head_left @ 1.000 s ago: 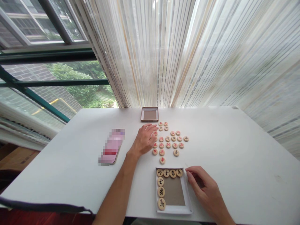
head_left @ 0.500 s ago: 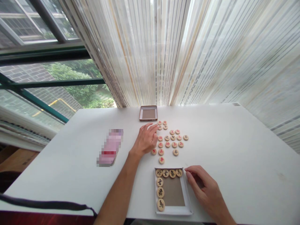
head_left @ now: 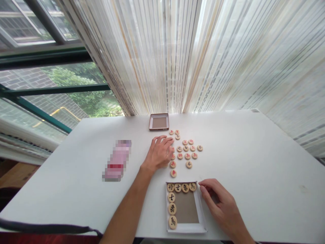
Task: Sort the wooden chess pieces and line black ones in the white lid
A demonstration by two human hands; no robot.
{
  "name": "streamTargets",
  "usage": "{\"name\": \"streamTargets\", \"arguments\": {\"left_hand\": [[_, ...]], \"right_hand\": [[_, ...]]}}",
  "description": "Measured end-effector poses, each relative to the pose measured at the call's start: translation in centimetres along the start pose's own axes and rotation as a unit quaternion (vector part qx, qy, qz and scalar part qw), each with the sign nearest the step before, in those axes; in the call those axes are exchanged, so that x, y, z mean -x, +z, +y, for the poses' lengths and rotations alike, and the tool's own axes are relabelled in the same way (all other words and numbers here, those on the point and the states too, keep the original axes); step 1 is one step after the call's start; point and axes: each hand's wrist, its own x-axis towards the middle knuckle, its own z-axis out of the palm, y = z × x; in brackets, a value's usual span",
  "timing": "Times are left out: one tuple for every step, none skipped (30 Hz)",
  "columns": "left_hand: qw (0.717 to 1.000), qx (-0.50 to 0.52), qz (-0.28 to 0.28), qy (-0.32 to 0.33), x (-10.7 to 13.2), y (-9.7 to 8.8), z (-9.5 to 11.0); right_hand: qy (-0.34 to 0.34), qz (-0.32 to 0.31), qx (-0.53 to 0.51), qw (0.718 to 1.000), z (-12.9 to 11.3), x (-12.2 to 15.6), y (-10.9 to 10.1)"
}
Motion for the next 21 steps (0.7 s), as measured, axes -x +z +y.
{"name": "streamTargets", "arguments": {"left_hand": [[1.0,-0.001,0.0,0.001,0.1,-0.03,0.03],[1.0,-0.003,0.0,0.002,0.18,-0.05,0.05],[1.0,-0.008,-0.001,0.002,0.23,-0.05,0.06],[1.0,-0.015,-0.002,0.002,0.26,-0.04,0.06],[1.0,-0.021,-0.002,0.001,0.26,-0.02,0.07],[1.0,-0.027,-0.003,0.001,0.24,0.0,0.08],[1.0,-0.031,-0.004,0.0,0.19,0.03,0.11],[0.999,-0.035,-0.005,-0.001,0.14,0.06,0.13],[0.999,-0.037,-0.005,-0.001,0.08,0.1,0.17],[0.999,-0.04,-0.006,0.0,0.02,0.13,0.2],[0.999,-0.043,-0.006,0.001,-0.04,0.16,0.23],[0.999,-0.045,-0.006,0.001,-0.09,0.19,0.26],[0.999,-0.048,-0.006,0.002,-0.13,0.21,0.28],[0.999,-0.05,-0.007,0.003,-0.16,0.21,0.3],[0.999,-0.052,-0.009,0.003,-0.18,0.22,0.31],[0.998,-0.055,-0.012,0.002,-0.19,0.22,0.31],[0.998,-0.057,-0.014,0.0,-0.2,0.23,0.32],[0.998,-0.059,-0.016,-0.002,-0.21,0.23,0.31],[0.998,-0.061,-0.017,-0.003,-0.21,0.25,0.31],[0.998,-0.063,-0.018,-0.004,-0.21,0.26,0.32],[0.998,-0.064,-0.018,-0.004,-0.22,0.28,0.32]], "right_hand": [[0.002,-0.003,0.0,1.0,0.0,0.04,-0.01],[0.004,-0.006,0.0,1.0,0.0,0.08,-0.02],[0.005,-0.008,0.0,1.0,0.01,0.11,-0.01],[0.007,-0.009,-0.002,1.0,0.02,0.13,0.01],[0.007,-0.009,-0.004,1.0,0.04,0.14,0.04],[0.007,-0.009,-0.005,1.0,0.06,0.13,0.07],[0.007,-0.009,-0.007,1.0,0.09,0.12,0.1],[0.008,-0.009,-0.009,1.0,0.1,0.1,0.12],[0.009,-0.01,-0.01,1.0,0.11,0.08,0.13],[0.011,-0.01,-0.012,1.0,0.12,0.06,0.13],[0.011,-0.011,-0.013,1.0,0.11,0.05,0.11],[0.011,-0.011,-0.013,1.0,0.1,0.05,0.09],[0.009,-0.011,-0.013,1.0,0.07,0.06,0.07],[0.006,-0.01,-0.013,1.0,0.04,0.08,0.05],[0.003,-0.008,-0.014,1.0,0.0,0.09,0.03],[0.001,-0.007,-0.013,1.0,-0.05,0.11,0.01],[-0.001,-0.004,-0.013,1.0,-0.09,0.11,0.0],[-0.002,-0.002,-0.012,1.0,-0.14,0.11,-0.01],[-0.003,0.0,-0.012,1.0,-0.18,0.09,-0.01],[-0.003,0.001,-0.012,1.0,-0.22,0.07,-0.01],[-0.003,0.002,-0.012,1.0,-0.24,0.04,0.0]]}}
